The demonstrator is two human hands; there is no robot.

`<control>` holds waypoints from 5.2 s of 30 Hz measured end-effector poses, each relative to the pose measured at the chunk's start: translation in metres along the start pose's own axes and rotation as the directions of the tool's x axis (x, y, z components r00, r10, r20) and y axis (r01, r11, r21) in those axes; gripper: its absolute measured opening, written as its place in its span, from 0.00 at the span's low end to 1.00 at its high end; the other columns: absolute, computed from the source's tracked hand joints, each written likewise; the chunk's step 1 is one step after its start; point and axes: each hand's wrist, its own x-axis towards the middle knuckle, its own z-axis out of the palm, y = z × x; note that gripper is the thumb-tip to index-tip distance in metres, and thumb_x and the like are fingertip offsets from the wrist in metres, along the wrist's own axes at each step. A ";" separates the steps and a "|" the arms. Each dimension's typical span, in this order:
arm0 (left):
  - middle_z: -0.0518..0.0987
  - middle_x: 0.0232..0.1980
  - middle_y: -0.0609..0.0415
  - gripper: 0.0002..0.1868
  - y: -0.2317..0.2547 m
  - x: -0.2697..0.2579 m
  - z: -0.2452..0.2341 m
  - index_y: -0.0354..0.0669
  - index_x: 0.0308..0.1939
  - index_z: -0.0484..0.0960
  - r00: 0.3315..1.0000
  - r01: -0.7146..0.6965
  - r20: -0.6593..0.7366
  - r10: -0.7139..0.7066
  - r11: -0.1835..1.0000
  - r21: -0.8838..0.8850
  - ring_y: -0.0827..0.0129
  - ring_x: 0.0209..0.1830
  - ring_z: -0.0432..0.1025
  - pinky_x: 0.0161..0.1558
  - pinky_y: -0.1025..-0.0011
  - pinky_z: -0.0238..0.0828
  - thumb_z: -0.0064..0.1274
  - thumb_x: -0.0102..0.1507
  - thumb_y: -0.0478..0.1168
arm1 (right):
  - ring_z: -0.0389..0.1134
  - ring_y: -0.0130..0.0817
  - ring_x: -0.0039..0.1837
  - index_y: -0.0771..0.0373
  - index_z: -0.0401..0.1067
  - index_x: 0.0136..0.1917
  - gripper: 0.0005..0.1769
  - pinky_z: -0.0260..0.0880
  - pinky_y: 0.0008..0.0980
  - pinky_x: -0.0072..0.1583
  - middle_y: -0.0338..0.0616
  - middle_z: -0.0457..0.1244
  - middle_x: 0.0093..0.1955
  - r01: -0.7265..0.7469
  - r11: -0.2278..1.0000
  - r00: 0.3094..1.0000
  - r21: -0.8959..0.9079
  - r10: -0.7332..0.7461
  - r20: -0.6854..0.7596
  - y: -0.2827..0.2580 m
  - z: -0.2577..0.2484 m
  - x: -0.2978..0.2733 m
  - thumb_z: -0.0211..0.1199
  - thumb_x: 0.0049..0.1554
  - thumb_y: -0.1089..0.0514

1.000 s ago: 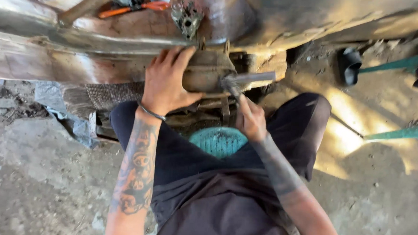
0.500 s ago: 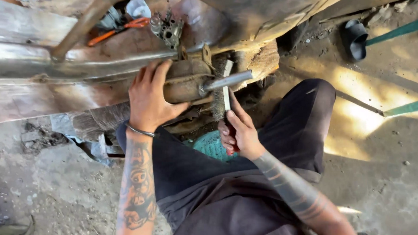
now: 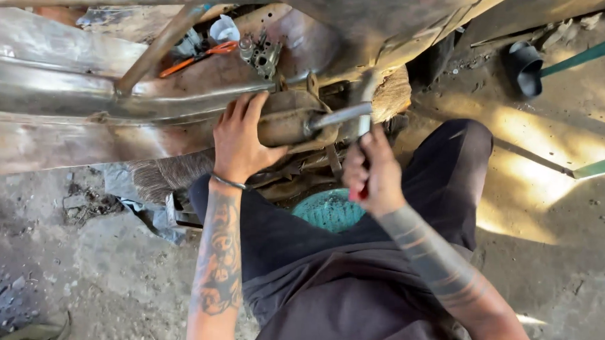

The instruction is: The person sits on the floor and scrubs a metal part with a wire brush. They then use a screwdriver to scrape the surface of the part.

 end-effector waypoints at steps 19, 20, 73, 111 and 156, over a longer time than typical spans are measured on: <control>0.77 0.59 0.44 0.55 -0.006 0.000 0.000 0.44 0.67 0.75 1.000 -0.018 -0.001 0.019 0.999 0.031 0.43 0.57 0.74 0.51 0.45 0.74 0.77 0.36 0.53 | 0.52 0.26 0.18 0.40 0.45 0.83 0.30 0.55 0.25 0.17 0.38 0.52 0.28 -0.037 0.999 0.998 -0.028 0.036 -0.042 0.021 0.060 -0.060 0.39 0.69 0.56; 0.77 0.59 0.44 0.55 -0.004 -0.002 -0.002 0.45 0.67 0.75 1.000 -0.014 0.007 0.014 0.999 0.033 0.43 0.58 0.74 0.51 0.45 0.74 0.77 0.36 0.52 | 0.51 0.29 0.18 0.40 0.47 0.82 0.30 0.55 0.26 0.18 0.41 0.51 0.28 -0.014 1.000 0.997 0.016 0.016 -0.080 0.026 0.050 -0.049 0.43 0.69 0.57; 0.75 0.61 0.47 0.57 -0.012 0.001 -0.009 0.47 0.68 0.73 0.999 -0.017 0.046 0.018 1.000 -0.009 0.45 0.59 0.73 0.54 0.46 0.74 0.77 0.36 0.54 | 0.53 0.28 0.25 0.44 0.44 0.84 0.37 0.61 0.29 0.23 0.43 0.54 0.30 0.248 0.884 0.954 -0.396 -0.151 0.261 0.035 -0.036 -0.084 0.43 0.66 0.66; 0.75 0.60 0.37 0.55 -0.027 0.016 -0.028 0.45 0.70 0.71 0.968 0.160 0.212 -0.137 0.983 -0.095 0.36 0.61 0.72 0.58 0.39 0.69 0.77 0.42 0.56 | 0.67 0.67 0.33 0.65 0.64 0.75 0.36 0.63 0.62 0.36 0.65 0.64 0.32 0.884 0.048 0.444 -0.464 -0.396 0.804 0.028 -0.036 0.030 0.56 0.53 0.74; 0.76 0.64 0.44 0.31 0.102 -0.109 0.018 0.45 0.66 0.74 0.982 -0.011 -0.183 0.050 0.978 0.209 0.47 0.60 0.74 0.54 0.49 0.78 0.53 0.71 0.64 | 0.68 0.29 0.25 0.48 0.45 0.85 0.41 0.73 0.33 0.28 0.40 0.68 0.28 -0.270 -0.111 0.949 -0.956 0.135 -0.284 -0.094 0.030 -0.146 0.51 0.61 0.57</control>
